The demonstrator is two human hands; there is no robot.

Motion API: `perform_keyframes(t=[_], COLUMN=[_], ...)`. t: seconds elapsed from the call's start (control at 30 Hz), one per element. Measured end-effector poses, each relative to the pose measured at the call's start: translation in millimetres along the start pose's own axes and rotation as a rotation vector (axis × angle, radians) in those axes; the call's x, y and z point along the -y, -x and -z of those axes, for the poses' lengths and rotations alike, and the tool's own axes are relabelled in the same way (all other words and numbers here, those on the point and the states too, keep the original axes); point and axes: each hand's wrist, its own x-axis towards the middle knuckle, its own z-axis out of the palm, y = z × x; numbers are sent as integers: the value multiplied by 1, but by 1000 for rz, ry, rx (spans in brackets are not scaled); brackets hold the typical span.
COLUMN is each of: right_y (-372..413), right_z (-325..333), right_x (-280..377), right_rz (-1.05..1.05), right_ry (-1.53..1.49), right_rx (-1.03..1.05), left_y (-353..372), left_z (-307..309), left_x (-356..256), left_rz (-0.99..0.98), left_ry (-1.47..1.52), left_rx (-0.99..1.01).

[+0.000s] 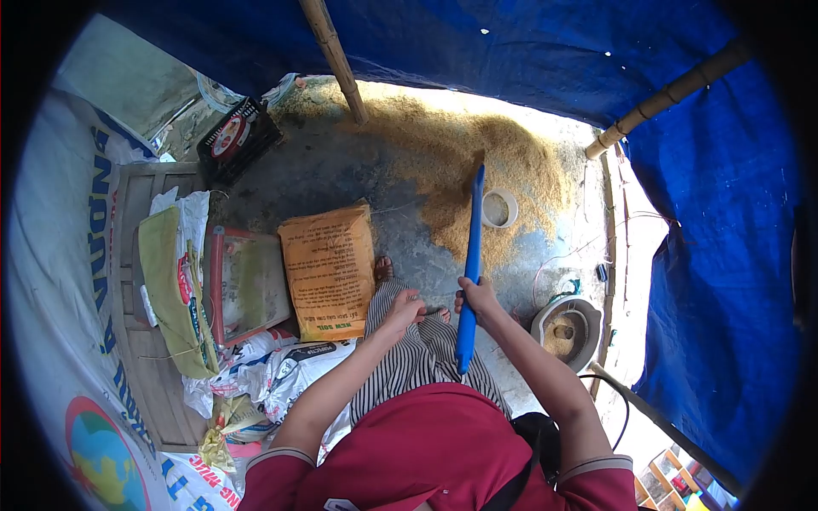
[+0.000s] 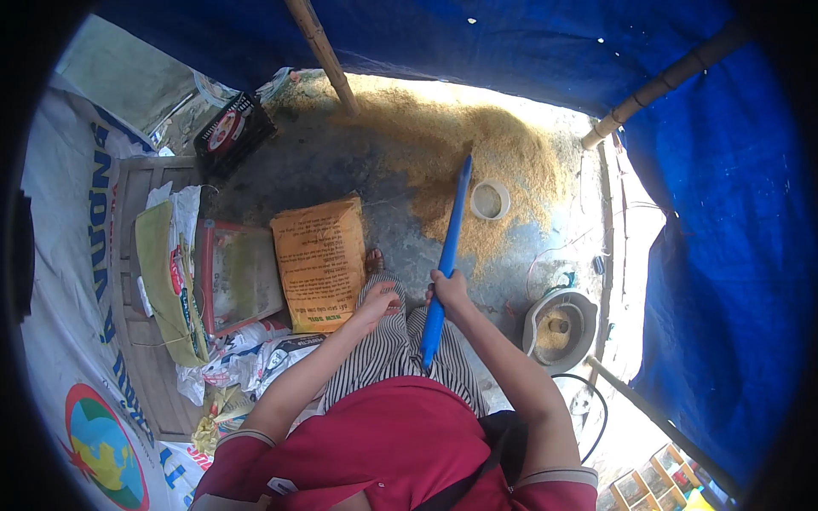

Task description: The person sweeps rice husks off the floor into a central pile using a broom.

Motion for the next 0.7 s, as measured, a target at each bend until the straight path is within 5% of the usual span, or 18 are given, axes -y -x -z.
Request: perform_keyframes(t=[0.23, 0.43, 0.63, 0.7], right_y=[32, 6, -43, -38], right_z=[-12, -17, -56, -63], right_x=[5, -5, -32, -29], right_rz=[-50, -109, -363, -237], right_ry=[-131, 96, -165, -90], right_rx=[180, 337, 464, 467], left_y=[-6, -2, 6, 7], left_z=[-5, 0, 4, 13], left_x=[-2, -1, 2, 3], left_rz=[-52, -33, -55, -63], left_ry=[-4, 137, 185, 215], left_rx=[6, 21, 26, 16])
